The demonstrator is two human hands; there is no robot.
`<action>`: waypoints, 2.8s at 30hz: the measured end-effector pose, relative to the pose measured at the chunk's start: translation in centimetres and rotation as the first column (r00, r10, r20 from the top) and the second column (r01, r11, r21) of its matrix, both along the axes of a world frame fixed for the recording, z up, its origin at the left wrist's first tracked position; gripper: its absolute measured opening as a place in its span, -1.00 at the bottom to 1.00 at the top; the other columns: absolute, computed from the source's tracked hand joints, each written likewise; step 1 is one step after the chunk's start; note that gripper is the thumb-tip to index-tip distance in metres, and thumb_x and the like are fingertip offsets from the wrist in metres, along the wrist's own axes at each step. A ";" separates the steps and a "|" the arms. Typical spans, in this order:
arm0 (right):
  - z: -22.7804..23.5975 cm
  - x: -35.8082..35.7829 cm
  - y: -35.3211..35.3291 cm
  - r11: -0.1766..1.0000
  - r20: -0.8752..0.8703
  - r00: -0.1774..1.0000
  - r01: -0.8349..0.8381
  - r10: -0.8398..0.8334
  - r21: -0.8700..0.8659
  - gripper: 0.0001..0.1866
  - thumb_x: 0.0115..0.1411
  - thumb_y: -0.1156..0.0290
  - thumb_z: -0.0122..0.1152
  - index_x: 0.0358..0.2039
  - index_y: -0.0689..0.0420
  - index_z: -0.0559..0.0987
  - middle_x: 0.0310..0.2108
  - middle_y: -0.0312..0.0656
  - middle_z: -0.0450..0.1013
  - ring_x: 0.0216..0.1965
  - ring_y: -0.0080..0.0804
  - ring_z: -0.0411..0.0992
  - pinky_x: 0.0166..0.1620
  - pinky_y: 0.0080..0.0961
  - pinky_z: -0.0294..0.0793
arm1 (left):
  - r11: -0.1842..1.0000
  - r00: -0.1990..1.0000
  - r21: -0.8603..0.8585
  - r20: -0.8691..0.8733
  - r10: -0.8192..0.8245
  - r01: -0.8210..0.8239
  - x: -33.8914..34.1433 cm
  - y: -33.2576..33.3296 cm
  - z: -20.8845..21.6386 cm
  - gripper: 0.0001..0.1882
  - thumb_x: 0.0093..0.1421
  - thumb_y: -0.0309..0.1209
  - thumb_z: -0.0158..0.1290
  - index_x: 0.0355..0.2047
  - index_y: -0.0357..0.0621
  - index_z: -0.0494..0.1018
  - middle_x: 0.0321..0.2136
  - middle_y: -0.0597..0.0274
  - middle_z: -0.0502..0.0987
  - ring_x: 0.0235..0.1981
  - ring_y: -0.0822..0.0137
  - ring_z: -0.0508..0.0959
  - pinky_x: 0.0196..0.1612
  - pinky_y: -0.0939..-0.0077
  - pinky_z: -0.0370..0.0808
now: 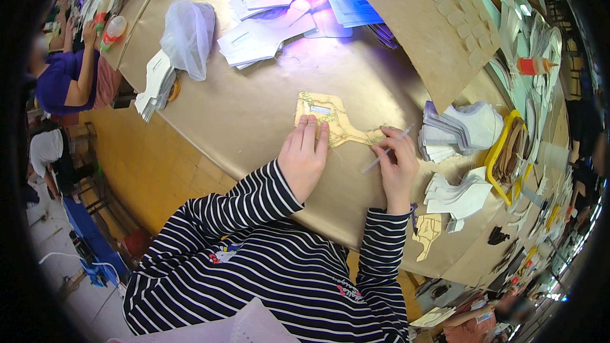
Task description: The person marks and cuts a beige cardboard mask template using a pen and a craft knife. They repeatedly align the template with a white paper pattern, trace lines, and cut along the marked edges. The finished mask is held up for inspection before the person continues working on another template.
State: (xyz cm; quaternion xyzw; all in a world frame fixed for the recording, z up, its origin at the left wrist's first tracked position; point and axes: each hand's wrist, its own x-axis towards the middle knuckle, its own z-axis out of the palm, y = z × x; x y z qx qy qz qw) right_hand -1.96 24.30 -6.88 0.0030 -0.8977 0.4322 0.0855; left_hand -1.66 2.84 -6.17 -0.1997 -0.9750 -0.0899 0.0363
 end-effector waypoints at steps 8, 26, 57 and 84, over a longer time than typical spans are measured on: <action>0.2 0.0 0.0 1.000 0.016 1.000 0.004 -0.004 -0.003 -0.82 -0.04 0.65 0.42 -0.40 0.24 0.58 -0.10 -0.08 0.60 -0.01 -0.18 0.52 -0.03 -0.38 0.52 | 0.961 0.999 0.273 0.029 0.027 -0.034 -1.0 -0.7 -1.0 -0.55 0.12 -0.37 0.20 0.00 -0.30 0.46 0.17 -0.15 0.33 0.28 -0.09 0.31 0.28 0.07 0.34; 0.1 0.0 0.2 1.000 -0.013 1.000 -0.012 0.012 -0.006 -0.83 -0.01 0.67 0.36 -0.40 0.24 0.55 -0.11 -0.10 0.60 -0.13 -0.19 0.54 -0.14 -0.39 0.53 | 0.981 0.992 0.172 0.061 -0.106 0.095 -1.5 0.3 -1.4 -0.60 0.18 -0.36 0.07 -0.08 -0.49 0.47 0.25 -0.24 0.29 0.31 -0.09 0.28 0.35 0.09 0.24; 3.5 0.3 -0.4 0.957 0.043 0.996 0.082 -0.073 -0.279 -0.76 0.38 0.44 0.09 -0.03 0.23 0.61 -0.12 -0.09 0.56 0.00 -0.37 0.49 0.04 -0.45 0.44 | 0.992 0.992 0.044 0.052 0.113 -0.115 -0.3 0.0 -1.1 -0.44 0.14 -0.21 0.18 0.14 -0.14 0.44 0.27 -0.49 0.19 0.24 -0.19 0.33 0.28 0.07 0.29; 1.1 -7.5 -10.7 0.939 -0.065 0.948 -0.319 0.313 -0.126 -0.89 0.12 0.65 0.25 -0.30 0.27 0.61 -0.31 -0.09 0.58 -0.26 -0.17 0.54 -0.18 -0.38 0.55 | 0.993 0.989 -0.036 0.099 0.113 -0.110 -0.6 0.3 -0.2 -0.53 0.25 -0.35 -0.08 0.12 -0.35 0.43 0.25 -0.50 0.23 0.25 -0.20 0.33 0.32 0.02 0.25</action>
